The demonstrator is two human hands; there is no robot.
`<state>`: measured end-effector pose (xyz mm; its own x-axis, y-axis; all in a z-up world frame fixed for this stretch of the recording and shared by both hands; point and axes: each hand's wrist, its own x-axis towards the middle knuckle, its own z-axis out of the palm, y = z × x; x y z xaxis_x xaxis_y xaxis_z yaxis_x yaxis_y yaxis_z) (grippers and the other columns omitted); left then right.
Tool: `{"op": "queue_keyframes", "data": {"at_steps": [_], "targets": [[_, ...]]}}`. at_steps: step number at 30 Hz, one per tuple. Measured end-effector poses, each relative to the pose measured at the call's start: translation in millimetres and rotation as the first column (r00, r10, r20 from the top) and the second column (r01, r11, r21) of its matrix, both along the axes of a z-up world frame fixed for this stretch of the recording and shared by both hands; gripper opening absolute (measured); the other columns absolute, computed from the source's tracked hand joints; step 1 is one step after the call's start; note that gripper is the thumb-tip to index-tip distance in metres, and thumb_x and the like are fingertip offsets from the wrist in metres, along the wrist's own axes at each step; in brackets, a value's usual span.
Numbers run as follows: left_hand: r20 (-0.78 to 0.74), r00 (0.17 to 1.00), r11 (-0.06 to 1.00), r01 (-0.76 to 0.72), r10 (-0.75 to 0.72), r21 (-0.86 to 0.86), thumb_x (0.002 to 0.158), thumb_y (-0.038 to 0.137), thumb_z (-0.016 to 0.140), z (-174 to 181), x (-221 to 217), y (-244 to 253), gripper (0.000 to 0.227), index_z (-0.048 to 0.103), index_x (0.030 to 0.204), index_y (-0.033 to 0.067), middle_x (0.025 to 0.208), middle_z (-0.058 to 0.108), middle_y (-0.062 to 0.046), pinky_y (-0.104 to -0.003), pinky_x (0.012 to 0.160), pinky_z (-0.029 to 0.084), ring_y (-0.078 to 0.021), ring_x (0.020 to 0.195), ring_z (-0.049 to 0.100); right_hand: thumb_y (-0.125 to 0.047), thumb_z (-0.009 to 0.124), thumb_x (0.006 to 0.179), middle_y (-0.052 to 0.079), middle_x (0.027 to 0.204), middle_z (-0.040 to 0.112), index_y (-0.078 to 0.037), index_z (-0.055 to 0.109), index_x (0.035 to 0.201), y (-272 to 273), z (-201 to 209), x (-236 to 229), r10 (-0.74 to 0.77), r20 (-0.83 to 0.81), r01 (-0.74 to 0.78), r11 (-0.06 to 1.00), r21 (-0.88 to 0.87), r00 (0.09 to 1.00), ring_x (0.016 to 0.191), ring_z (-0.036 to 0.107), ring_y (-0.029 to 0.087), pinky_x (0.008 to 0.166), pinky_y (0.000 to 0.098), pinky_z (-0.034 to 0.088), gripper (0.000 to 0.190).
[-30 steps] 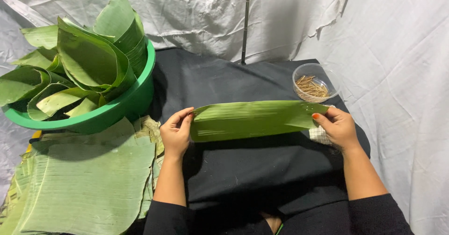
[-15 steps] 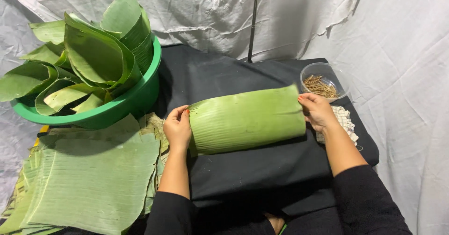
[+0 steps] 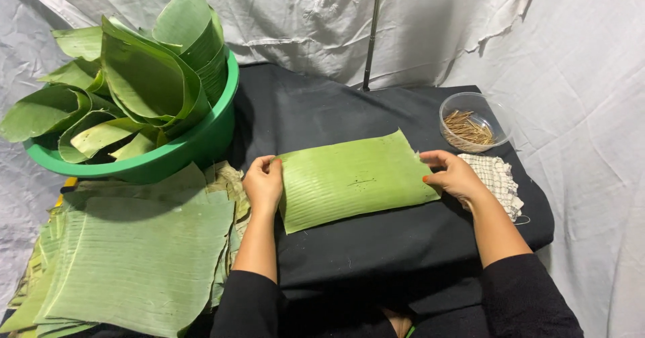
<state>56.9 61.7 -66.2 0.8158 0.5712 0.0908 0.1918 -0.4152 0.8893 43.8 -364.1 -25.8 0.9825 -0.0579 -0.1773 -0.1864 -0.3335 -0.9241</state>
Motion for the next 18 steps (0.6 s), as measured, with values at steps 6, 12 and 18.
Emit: {"op": "queue_keyframes", "data": {"at_steps": [6, 12, 18], "targets": [[-0.19, 0.937, 0.932, 0.323, -0.291, 0.162, 0.07, 0.022, 0.087, 26.3, -18.2, -8.4, 0.061, 0.069, 0.128, 0.0238, 0.11, 0.077, -0.013, -0.047, 0.094, 0.056, -0.0355, 0.11, 0.07, -0.028, 0.085, 0.072, -0.005, 0.117, 0.07, -0.033, 0.079, 0.11, -32.1, -63.7, 18.6, 0.065, 0.206, 0.08, 0.777, -0.625, 0.976, 0.093, 0.075, 0.02, 0.084, 0.0324, 0.059, 0.04], [-0.2, 0.929, 0.919, 0.348, -0.311, 0.186, 0.078, 0.016, 0.082, 37.3, -26.9, -18.5, 0.062, 0.063, 0.136, 0.0196, 0.103, 0.076, -0.022, -0.049, 0.092, 0.057, -0.0385, 0.105, 0.072, -0.055, 0.051, 0.099, 0.006, 0.161, 0.042, -0.036, 0.058, 0.144, 27.8, -9.9, -23.2, 0.4, 0.118, -0.102, 0.487, -0.868, 0.909, 0.154, 0.027, 0.037, 0.12, 0.0658, 0.025, 0.049], [-0.083, 0.933, 0.927, 0.357, -0.349, 0.115, 0.084, 0.015, 0.075, 25.5, -22.2, -13.8, 0.026, 0.075, 0.109, 0.0223, 0.091, 0.078, -0.006, -0.043, 0.079, 0.059, -0.0286, 0.092, 0.076, -0.058, 0.043, 0.102, 0.002, 0.168, 0.028, -0.034, 0.035, 0.159, 30.2, -15.9, -19.3, 0.416, -0.122, -0.325, 0.463, -0.825, 0.901, 0.156, 0.018, 0.035, 0.12, 0.0696, 0.012, 0.062]]}}
